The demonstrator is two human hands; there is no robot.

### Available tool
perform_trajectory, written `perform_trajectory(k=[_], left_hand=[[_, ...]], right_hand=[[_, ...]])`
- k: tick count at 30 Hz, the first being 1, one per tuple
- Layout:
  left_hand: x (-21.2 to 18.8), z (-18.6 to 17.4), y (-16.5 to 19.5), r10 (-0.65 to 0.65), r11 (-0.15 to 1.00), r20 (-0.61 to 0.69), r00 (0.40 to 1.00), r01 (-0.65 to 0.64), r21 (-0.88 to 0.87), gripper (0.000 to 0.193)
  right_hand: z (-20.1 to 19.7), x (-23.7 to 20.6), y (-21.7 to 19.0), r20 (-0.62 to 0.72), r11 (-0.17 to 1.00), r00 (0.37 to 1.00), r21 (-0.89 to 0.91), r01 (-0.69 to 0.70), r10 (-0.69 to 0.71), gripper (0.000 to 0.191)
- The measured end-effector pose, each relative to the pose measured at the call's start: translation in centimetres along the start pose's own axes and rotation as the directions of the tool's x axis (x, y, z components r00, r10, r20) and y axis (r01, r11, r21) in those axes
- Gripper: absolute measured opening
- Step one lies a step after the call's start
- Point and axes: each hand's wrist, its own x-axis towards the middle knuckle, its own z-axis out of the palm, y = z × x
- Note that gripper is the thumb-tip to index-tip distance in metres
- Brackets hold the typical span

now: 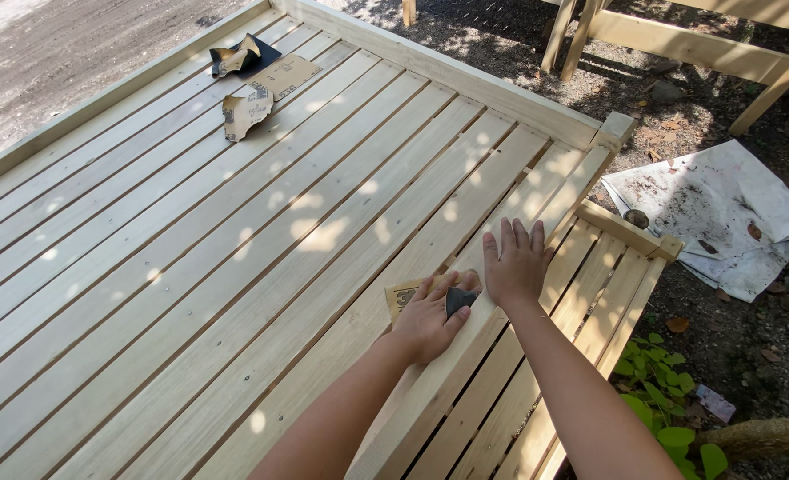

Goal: The person sands the slatted wooden surface and frame of a furniture panel by hand, rubbing sandpaper back and forth across the planks and edges, working progressively along the surface and over the side rails.

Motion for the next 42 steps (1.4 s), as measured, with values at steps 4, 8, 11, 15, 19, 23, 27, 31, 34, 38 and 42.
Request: perform_trajectory(k=[4,8,11,15,19,23,27,31,34,38,42], left_hand=[[-7.5,-0.6,-0.1,0.024,0.997,0.048,0.999,-0.021,-0.074,0.061],[-7.8,-0.9,0.0,0.011,0.998,0.047,0.999,-0.008,-0.063,0.062],[-3.7,-0.6,0.2,-0.020,0.998,0.037,0.999,0.022,-0.061,0.062],[3.4,0.0,0.7,-0.039,0.998,-0.040,0.998,0.036,-0.059,0.066],[5.7,0.4,0.6,-0.073,0.997,0.003,0.997,0.073,0.005,0.062],[1.0,-0.2,0.8,-0.062,0.998,0.030,0.998,0.063,-0.029,0.060],[-7.4,-1.2,0.7,-0.013,0.996,0.041,0.999,0.016,-0.083,0.061],[-8.7,-1.2,0.2,-0.023,0.998,0.075,0.997,0.027,-0.051,0.061],[-4.5,-0.6,0.1,-0.026,0.999,0.045,0.999,0.027,-0.027,0.062],[4.1,-0.2,0.8,-0.026,0.999,-0.027,0.999,0.027,0.032,0.063],[7.3,-0.4,1.5,-0.076,0.995,-0.005,0.997,0.076,0.069,0.061]], right_hand=[[0.1,0.2,-0.2,-0.019,1.000,1.000,0.005,0.007,-0.007,0.067],[0.1,0.1,-0.2,-0.017,1.000,1.000,-0.002,-0.001,0.000,0.067],[0.0,0.0,-0.2,-0.010,1.000,1.000,-0.010,-0.013,0.013,0.066],[-0.2,0.0,-0.1,0.001,1.000,1.000,-0.002,-0.019,0.019,0.065],[-0.3,0.0,-0.1,-0.004,1.000,1.000,0.012,-0.011,0.011,0.064],[0.0,0.1,-0.1,0.018,1.000,1.000,-0.004,-0.014,0.014,0.067],[0.2,0.2,0.1,0.003,1.000,1.000,0.011,-0.007,0.007,0.067],[0.3,0.2,0.0,-0.027,1.000,1.000,-0.008,-0.003,0.002,0.067],[0.2,-0.1,-0.1,-0.030,1.000,1.000,-0.010,0.002,-0.003,0.066],[-0.1,-0.3,0.0,-0.026,1.000,1.000,-0.023,-0.005,0.004,0.064],[-0.3,-0.3,0.0,-0.035,0.999,0.999,0.031,-0.015,0.016,0.062]])
